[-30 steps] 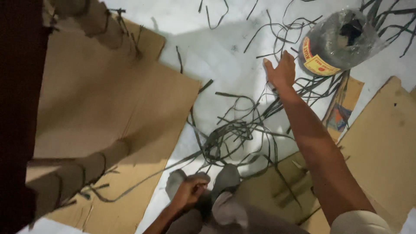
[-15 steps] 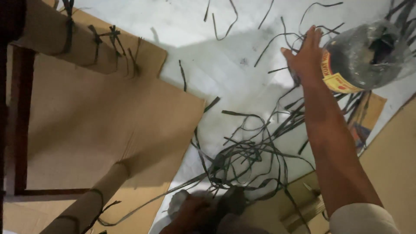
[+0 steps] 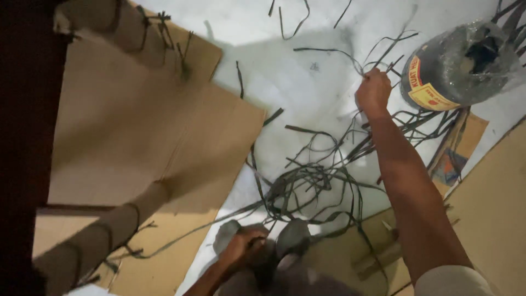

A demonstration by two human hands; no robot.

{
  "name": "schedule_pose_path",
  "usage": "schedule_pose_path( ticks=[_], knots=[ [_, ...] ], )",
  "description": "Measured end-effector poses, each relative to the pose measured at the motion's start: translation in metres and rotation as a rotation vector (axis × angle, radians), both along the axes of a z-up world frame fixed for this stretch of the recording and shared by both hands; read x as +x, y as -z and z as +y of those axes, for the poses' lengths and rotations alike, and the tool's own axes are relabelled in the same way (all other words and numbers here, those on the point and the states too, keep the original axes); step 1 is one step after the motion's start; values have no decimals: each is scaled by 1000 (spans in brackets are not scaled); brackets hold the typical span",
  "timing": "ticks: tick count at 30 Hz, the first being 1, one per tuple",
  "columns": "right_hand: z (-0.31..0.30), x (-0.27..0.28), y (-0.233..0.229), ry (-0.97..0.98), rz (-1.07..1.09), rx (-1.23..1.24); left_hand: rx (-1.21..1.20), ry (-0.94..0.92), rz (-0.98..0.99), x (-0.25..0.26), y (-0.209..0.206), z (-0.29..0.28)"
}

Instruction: Wrapping wooden chair legs with protective cardboard and tying them with plastic straps.

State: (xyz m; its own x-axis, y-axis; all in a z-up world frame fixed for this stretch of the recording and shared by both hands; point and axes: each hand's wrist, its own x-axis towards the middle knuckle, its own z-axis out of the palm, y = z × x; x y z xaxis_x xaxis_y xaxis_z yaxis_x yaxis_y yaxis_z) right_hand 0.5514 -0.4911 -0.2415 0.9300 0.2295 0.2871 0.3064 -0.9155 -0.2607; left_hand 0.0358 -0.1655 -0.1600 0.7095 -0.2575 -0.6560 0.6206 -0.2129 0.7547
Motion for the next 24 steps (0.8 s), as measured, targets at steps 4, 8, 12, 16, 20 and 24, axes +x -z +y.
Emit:
schedule_pose_path(
  ticks=[4,8,12,16,20,24],
  knots=[
    [23,-18,-6,56,335,335,-44,-160,-389,-4,1,-4],
    [73,-71,-52,69,907,934,-7,-256,-400,-7,-18,-10],
    [128,-132,-125,-22,1116,1060,173,-313,-431,3,-59,-12],
    [177,-199,-151,-189,1271,1162,213,-352,-421,-7,-60,-10],
    [210,-277,-128,-183,1311,1139,258,-379,-403,-18,-66,-8],
    [220,-320,-113,-187,1264,974,251,-400,-557,-25,-46,-5]
  ],
)
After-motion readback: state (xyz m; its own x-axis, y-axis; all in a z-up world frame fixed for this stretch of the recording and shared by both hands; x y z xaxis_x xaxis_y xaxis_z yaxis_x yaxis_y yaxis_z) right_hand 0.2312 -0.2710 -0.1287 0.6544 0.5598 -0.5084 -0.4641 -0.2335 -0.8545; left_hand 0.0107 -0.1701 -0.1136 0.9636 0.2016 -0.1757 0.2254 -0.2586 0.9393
